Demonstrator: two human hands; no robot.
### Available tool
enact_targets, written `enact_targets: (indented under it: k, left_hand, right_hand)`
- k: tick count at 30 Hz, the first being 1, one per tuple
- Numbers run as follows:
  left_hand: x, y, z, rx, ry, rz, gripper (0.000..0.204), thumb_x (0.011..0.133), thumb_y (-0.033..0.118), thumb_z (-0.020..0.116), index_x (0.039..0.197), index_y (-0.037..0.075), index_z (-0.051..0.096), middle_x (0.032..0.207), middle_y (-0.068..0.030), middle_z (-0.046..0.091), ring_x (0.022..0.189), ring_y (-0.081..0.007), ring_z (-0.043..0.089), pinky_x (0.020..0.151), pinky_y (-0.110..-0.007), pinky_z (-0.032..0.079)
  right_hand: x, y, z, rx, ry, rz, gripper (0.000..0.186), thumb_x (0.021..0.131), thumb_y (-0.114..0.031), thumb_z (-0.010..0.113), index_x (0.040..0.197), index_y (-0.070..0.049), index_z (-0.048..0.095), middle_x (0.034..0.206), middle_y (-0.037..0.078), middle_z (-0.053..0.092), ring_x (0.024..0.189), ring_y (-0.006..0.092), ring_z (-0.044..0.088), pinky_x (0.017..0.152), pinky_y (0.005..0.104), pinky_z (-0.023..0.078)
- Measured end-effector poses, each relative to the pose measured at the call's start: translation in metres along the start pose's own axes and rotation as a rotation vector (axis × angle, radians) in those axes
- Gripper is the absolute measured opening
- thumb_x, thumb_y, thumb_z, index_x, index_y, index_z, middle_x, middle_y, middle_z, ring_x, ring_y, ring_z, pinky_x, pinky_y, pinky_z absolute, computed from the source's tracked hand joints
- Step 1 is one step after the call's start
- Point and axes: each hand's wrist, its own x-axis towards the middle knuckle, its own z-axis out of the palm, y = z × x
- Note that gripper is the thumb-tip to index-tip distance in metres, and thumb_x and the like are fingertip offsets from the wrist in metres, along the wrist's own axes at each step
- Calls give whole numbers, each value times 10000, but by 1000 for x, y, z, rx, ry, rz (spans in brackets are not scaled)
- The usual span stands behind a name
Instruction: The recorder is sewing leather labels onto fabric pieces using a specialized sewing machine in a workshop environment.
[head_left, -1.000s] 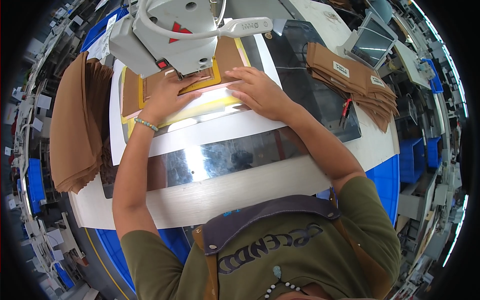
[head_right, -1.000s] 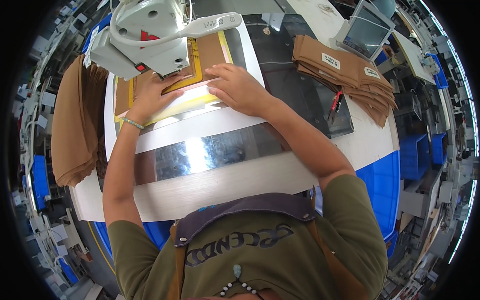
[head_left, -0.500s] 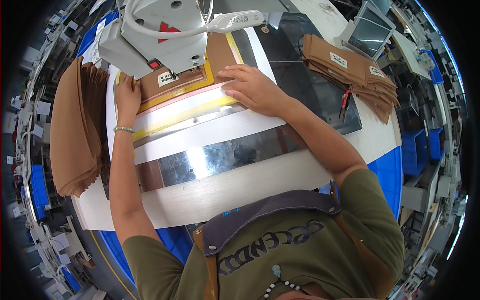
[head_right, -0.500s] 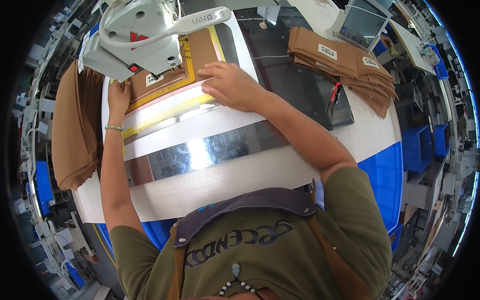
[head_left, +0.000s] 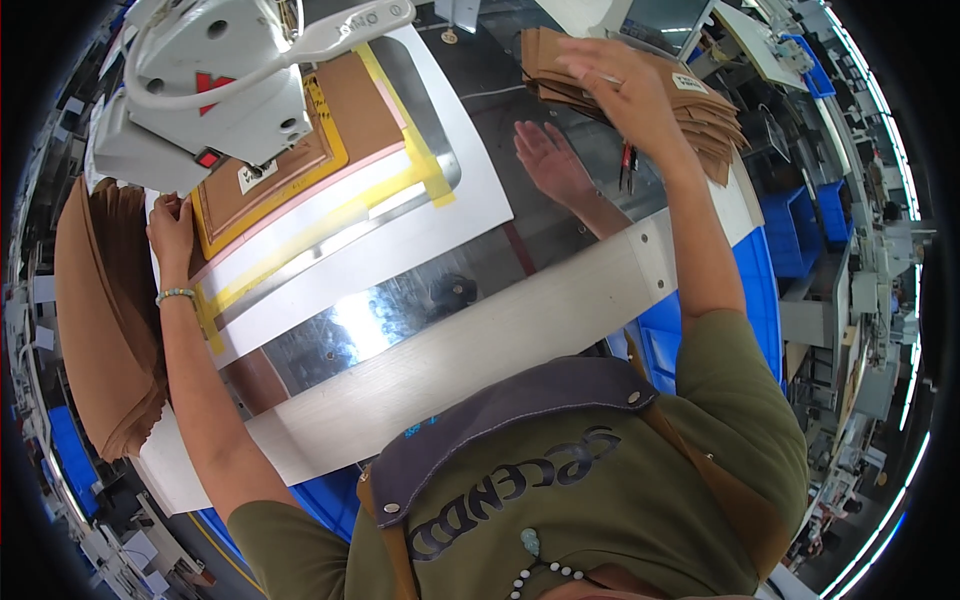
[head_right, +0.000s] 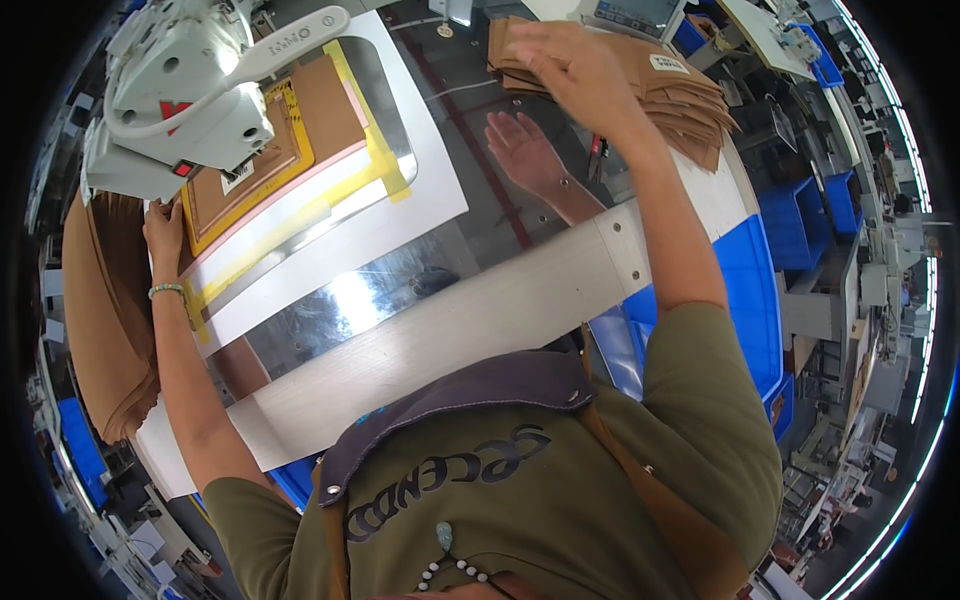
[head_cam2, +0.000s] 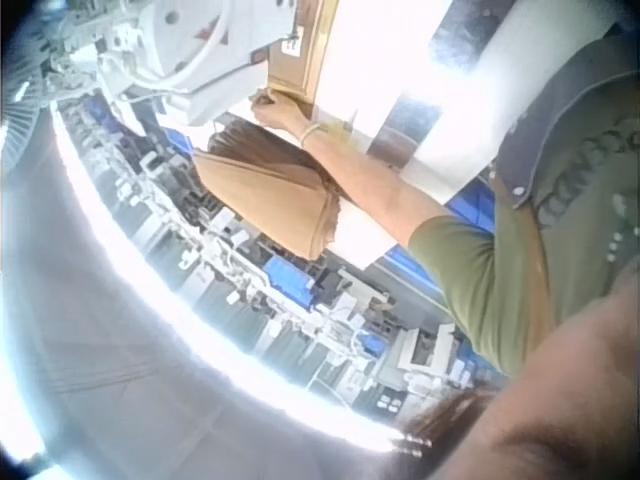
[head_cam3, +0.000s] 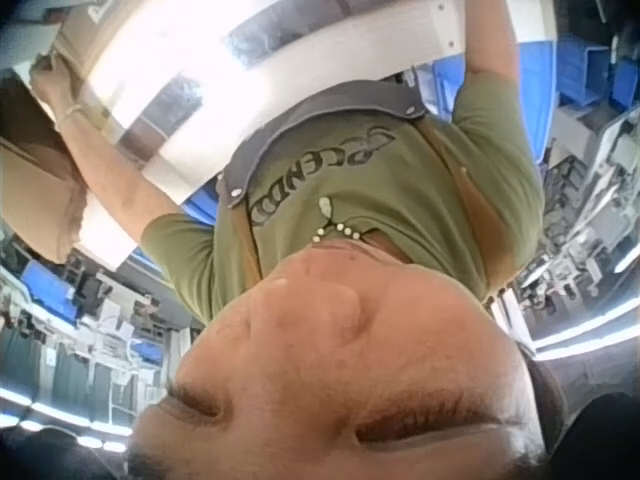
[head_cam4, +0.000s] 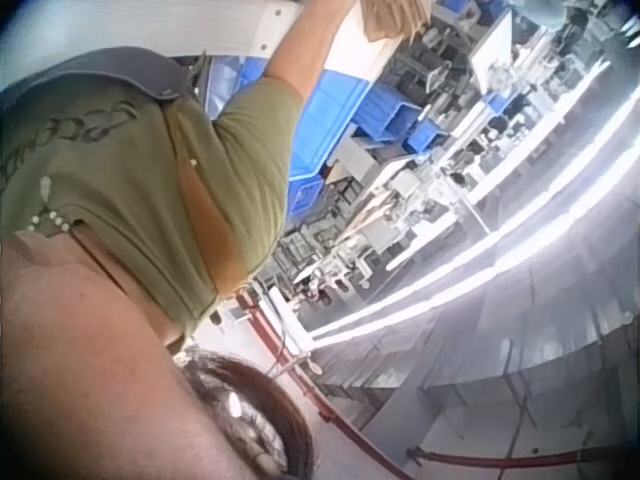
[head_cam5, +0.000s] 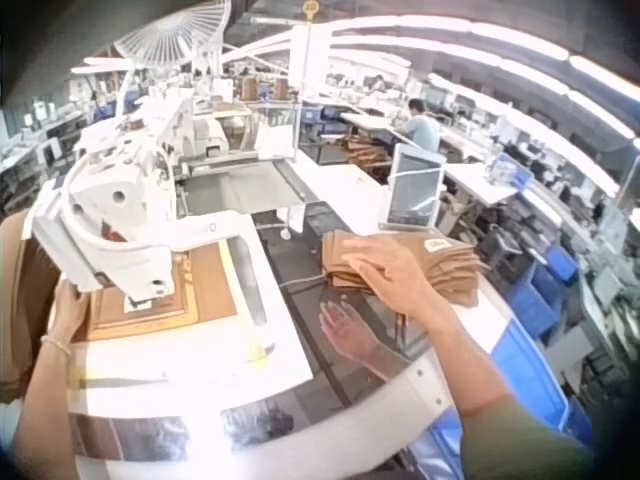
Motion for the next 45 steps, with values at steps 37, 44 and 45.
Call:
enact_targets:
  k: [37,44,45]
  left_hand:
    - [-38,130,-26,216,45,-18,253,1022,218,622,960,18,764,954,-254,771,849,-476,746,772,-549,614]
    - [-245,77,-188,-176,157,-152,172,958,84,815,971,6,662,759,-47,561,654,-128,463,610,-291,439]
    - [-277,63,-206,-89,193,-231,167,963,85,809,968,2,663,787,-56,580,670,-134,493,622,-293,451]
  right_hand:
    - [21,-104,159,340,-401,-173,175,972,-245,755,988,-87,682,1008,74,659,1029,295,620,936,440,474]
    - [17,-105,162,363,-230,-268,215,936,-194,755,1054,-26,691,1104,146,649,1082,367,607,971,474,486]
    - [18,-105,162,385,-269,-260,180,946,-168,739,1031,-20,682,1054,148,650,1031,362,613,929,463,493]
